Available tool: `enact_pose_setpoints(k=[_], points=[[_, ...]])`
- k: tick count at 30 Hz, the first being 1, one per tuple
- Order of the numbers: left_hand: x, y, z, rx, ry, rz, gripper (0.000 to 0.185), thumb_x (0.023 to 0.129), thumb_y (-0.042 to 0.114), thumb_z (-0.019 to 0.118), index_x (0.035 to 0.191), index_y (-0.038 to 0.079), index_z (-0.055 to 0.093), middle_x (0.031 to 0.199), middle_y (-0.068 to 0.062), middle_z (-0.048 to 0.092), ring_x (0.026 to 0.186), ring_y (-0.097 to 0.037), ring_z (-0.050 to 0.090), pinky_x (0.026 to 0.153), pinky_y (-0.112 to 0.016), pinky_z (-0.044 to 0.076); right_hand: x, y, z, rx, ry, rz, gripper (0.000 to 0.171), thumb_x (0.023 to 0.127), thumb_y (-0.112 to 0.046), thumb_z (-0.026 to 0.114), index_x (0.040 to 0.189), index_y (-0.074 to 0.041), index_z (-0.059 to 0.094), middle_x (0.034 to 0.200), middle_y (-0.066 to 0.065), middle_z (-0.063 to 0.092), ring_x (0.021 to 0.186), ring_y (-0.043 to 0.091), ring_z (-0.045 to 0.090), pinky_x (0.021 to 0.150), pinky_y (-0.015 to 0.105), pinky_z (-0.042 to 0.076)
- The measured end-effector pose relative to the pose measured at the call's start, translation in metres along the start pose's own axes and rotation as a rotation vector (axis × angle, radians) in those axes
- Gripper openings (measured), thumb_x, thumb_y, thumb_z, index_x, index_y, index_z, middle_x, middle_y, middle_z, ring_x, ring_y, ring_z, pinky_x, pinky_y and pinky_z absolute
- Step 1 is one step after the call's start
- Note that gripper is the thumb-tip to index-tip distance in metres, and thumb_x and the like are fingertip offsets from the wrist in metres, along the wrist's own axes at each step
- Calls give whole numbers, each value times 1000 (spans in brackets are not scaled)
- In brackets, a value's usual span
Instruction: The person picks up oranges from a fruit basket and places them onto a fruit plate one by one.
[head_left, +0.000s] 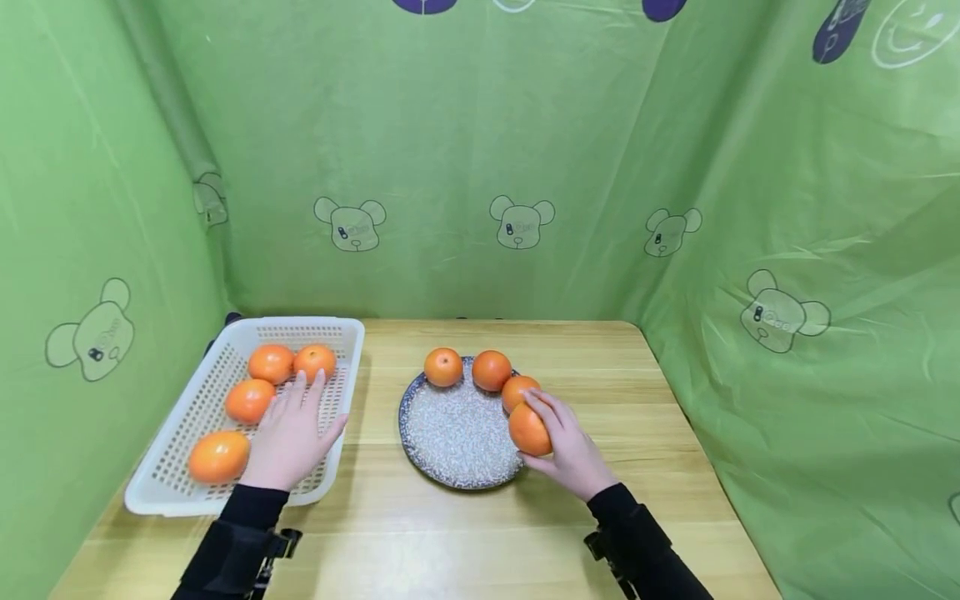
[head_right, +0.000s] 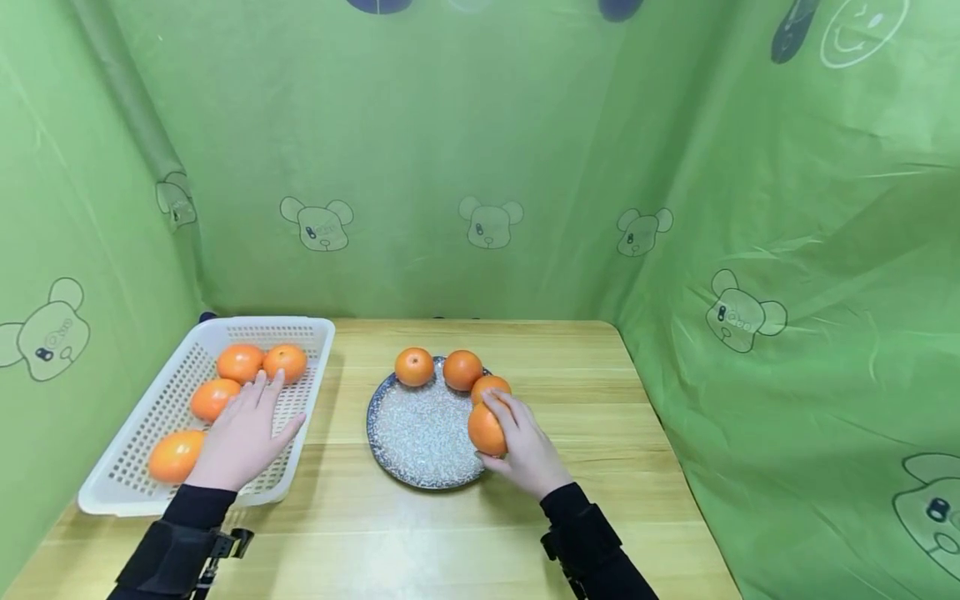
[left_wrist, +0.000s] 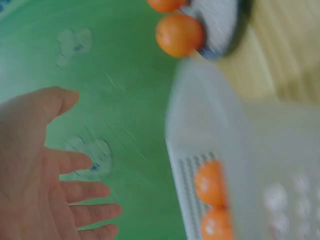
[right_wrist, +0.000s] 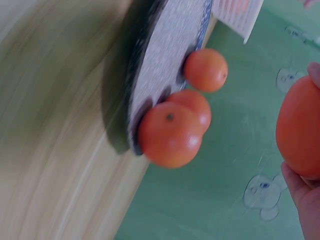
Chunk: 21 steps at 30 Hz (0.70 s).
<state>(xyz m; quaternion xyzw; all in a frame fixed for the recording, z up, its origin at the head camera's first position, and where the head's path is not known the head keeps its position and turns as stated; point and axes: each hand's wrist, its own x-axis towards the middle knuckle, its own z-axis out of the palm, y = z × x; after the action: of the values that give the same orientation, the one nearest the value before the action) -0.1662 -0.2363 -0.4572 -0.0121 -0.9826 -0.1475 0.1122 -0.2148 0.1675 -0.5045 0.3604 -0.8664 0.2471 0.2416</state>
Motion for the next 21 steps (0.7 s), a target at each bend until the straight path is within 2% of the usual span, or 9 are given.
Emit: enact_pose_setpoints(k=[3, 7, 13, 17, 21], points=[[-4, -11, 3, 34, -34, -16, 78, 100, 42, 56, 157, -4, 29, 159, -38, 26, 146, -57, 27, 120, -69, 24, -4, 6, -2, -4, -10, 18, 92, 65, -12, 94, 144, 1, 49, 141, 24, 52, 126, 40, 57, 97, 49, 58], [-7, -19, 6, 49, -60, -29, 77, 101, 45, 54, 158, 0, 30, 160, -36, 26, 148, -56, 25, 120, -70, 22, -8, 11, 2, -9, -36, 40, 92, 66, -13, 93, 145, 0, 49, 141, 24, 53, 126, 41, 57, 97, 50, 58], [-8, -21, 9, 44, -64, -33, 76, 101, 45, 54, 158, 1, 30, 161, -35, 27, 148, -55, 26, 120, -71, 23, -11, 19, 18, 0, -145, 130, 91, 70, -19, 93, 149, -8, 47, 143, 19, 54, 129, 38, 56, 101, 48, 57], [-8, -23, 12, 13, -72, -29, 78, 101, 47, 53, 158, 0, 28, 162, -35, 23, 150, -54, 25, 120, -71, 21, -9, 29, 35, -30, -200, 116, 89, 71, -24, 93, 147, -8, 49, 142, 17, 55, 129, 38, 57, 109, 51, 51], [-8, -22, 15, -19, -77, -20, 79, 101, 48, 52, 159, 0, 27, 162, -36, 20, 151, -53, 22, 120, -71, 20, -11, 42, 54, -109, -248, 80, 89, 71, -31, 92, 147, -10, 51, 141, 15, 57, 133, 37, 54, 116, 59, 41]])
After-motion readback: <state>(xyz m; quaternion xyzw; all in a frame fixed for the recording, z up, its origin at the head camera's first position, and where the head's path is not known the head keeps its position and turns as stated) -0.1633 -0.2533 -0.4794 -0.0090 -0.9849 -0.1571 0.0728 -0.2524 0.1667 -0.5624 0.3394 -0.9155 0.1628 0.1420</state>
